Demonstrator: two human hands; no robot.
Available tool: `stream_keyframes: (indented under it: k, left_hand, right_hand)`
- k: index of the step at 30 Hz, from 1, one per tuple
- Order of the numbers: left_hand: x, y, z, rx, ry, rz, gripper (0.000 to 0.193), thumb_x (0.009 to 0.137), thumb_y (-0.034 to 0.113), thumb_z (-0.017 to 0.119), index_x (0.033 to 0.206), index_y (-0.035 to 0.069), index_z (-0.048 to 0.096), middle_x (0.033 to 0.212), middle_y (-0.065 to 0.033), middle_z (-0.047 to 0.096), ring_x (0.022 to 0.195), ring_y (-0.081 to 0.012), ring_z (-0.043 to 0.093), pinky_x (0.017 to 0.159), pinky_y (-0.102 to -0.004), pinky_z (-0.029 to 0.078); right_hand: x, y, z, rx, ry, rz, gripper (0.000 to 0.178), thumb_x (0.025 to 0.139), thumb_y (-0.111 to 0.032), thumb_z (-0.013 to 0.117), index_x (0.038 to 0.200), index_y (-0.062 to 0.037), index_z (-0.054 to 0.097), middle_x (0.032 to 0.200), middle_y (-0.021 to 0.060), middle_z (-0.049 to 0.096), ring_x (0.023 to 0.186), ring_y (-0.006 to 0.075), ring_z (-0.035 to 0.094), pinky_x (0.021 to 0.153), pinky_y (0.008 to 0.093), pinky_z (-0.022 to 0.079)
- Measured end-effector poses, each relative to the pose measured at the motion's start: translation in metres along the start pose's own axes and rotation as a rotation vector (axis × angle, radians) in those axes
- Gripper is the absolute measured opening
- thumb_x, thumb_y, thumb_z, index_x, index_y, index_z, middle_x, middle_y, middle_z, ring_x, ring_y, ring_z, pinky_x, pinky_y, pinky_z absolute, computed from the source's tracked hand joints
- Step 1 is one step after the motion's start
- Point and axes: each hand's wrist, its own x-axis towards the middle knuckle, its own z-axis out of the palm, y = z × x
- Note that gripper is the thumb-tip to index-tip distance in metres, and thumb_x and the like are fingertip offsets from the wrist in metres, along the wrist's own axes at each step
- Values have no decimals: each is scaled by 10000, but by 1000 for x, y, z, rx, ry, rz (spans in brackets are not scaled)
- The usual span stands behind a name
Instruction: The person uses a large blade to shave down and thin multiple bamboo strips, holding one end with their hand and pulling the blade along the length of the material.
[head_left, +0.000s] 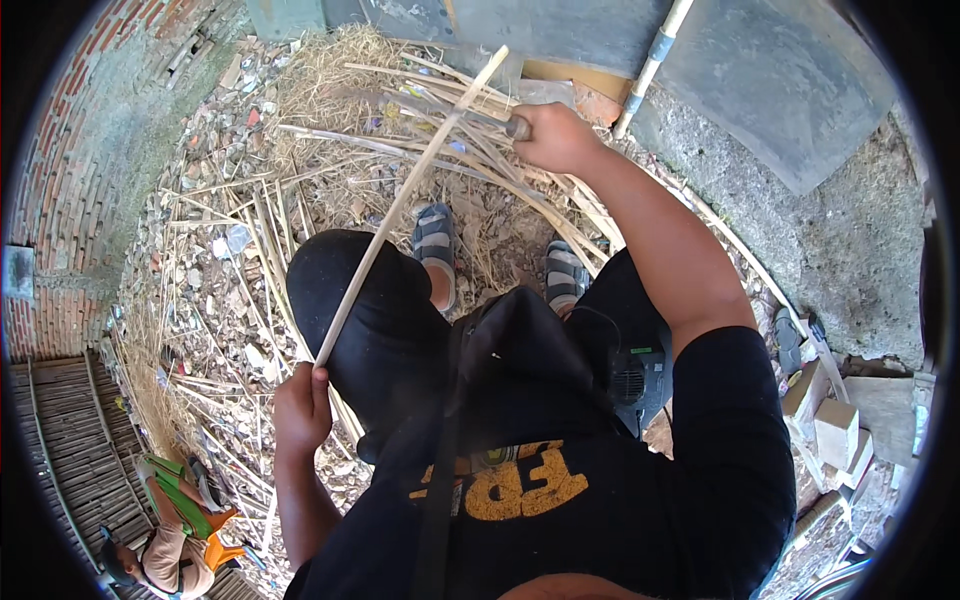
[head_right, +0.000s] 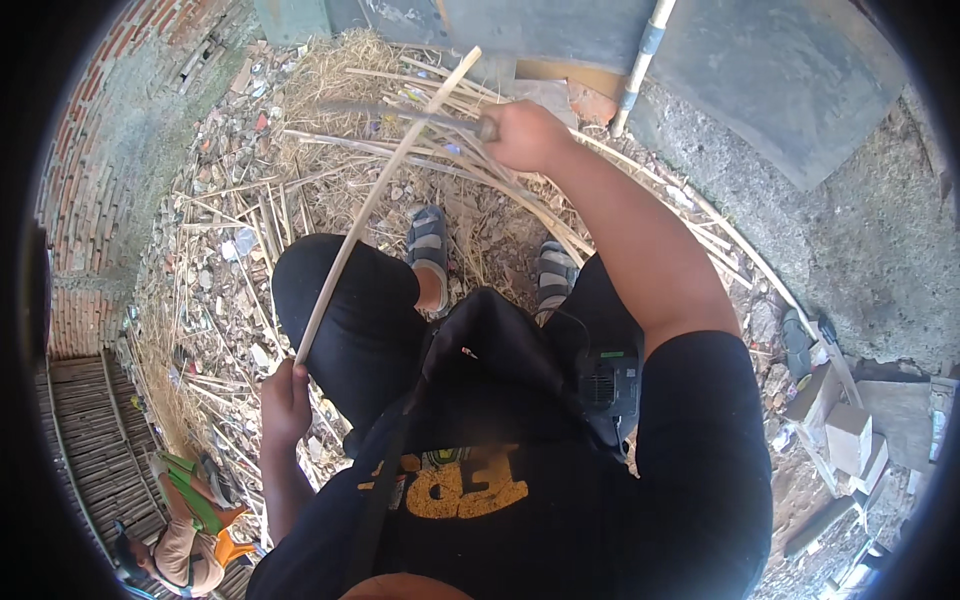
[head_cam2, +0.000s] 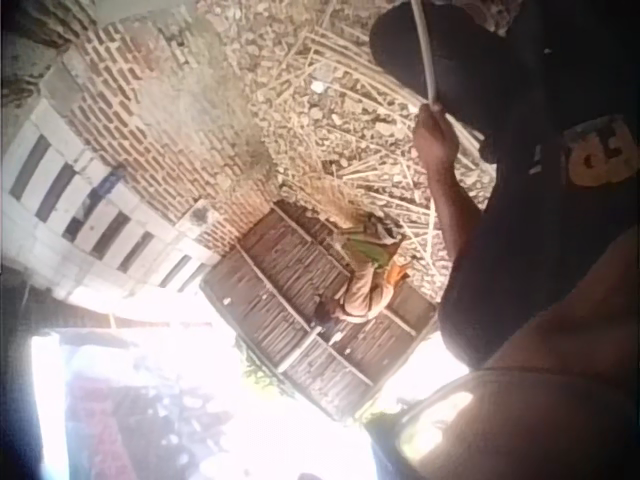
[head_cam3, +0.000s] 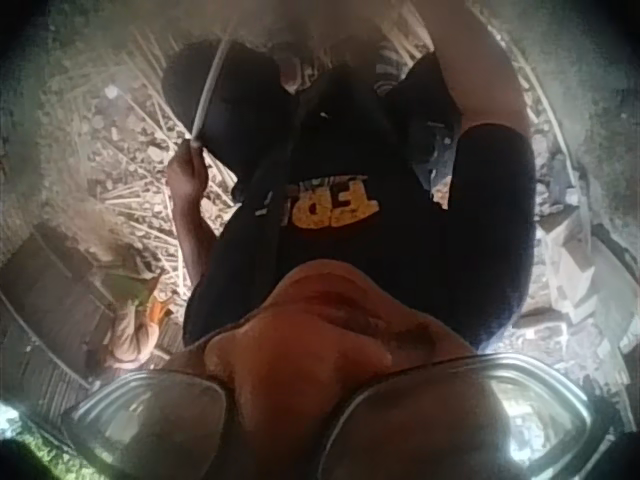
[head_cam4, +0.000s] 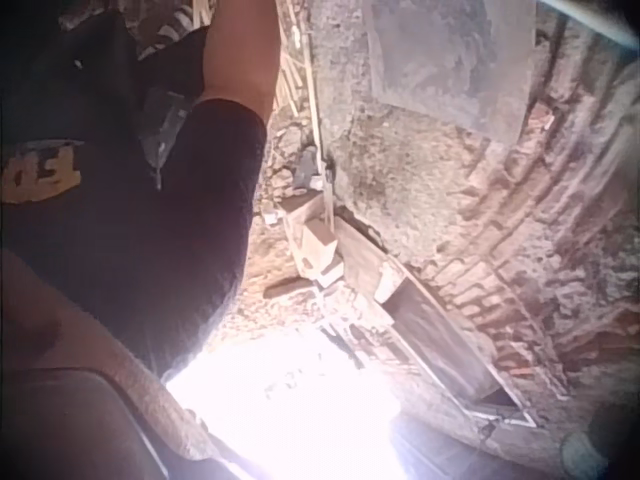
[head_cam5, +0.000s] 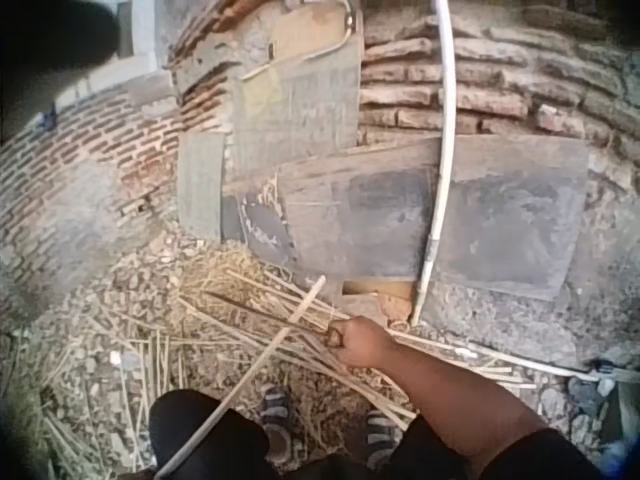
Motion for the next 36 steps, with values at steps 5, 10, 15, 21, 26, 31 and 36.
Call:
stream_keyframes:
  k: [5,10,15,21,26,31,36]
  left_hand:
    - [-3,8,-4,50,32,-4,375,1063,263,485,779,18,496,574,-229,528,550,-472,544,508,-528,369]
    - [-4,-3,10,157,84,17,333,1052,253,498,801,36,508,589,-231,549,577,-479,566,519,-550,387]
    - [-7,10,-3,194,72,0,316,1043,250,511,809,38,517,607,-229,565,581,-478,574,522,-554,396]
    - [-7,2,7,187,83,24,308,1046,243,517,823,31,516,606,-230,562,578,-474,572,517,-549,390]
    - [-4,6,-5,135,74,25,312,1050,237,508,824,23,510,610,-234,565,582,-478,569,517,-537,398]
    - [-6,10,-4,29,29,9,288,1057,223,495,860,17,535,585,-202,553,540,-431,572,505,-486,403]
    - [-7,20,-5,-36,53,-21,214,1057,188,488,972,8,566,584,-160,552,516,-363,569,507,-442,408]
  right_hand:
    - [-6,-2,1,-29,107,-110,424,769,-203,683,1170,-63,690,826,213,707,812,375,700,781,457,569]
    - [-6,-14,0,-22,18,-54,351,772,-194,663,1103,-83,697,918,196,721,894,372,700,820,463,564]
    - [0,1,-3,-91,7,-22,282,783,-200,650,1041,-97,700,938,165,725,932,360,697,832,470,562]
    - [-10,-14,-4,-2,-73,-31,250,781,-203,658,997,-80,687,901,195,711,873,379,686,817,477,553]
    - [1,18,-7,-29,109,46,288,783,-210,644,1036,-86,707,968,197,719,944,381,685,867,480,547]
    - [-12,-2,-11,-53,129,17,265,779,-209,653,1013,-91,695,933,192,719,924,381,690,830,495,553]
    - [-17,-7,-17,-110,123,-65,243,768,-215,671,981,-100,681,885,182,714,888,383,692,782,507,557]
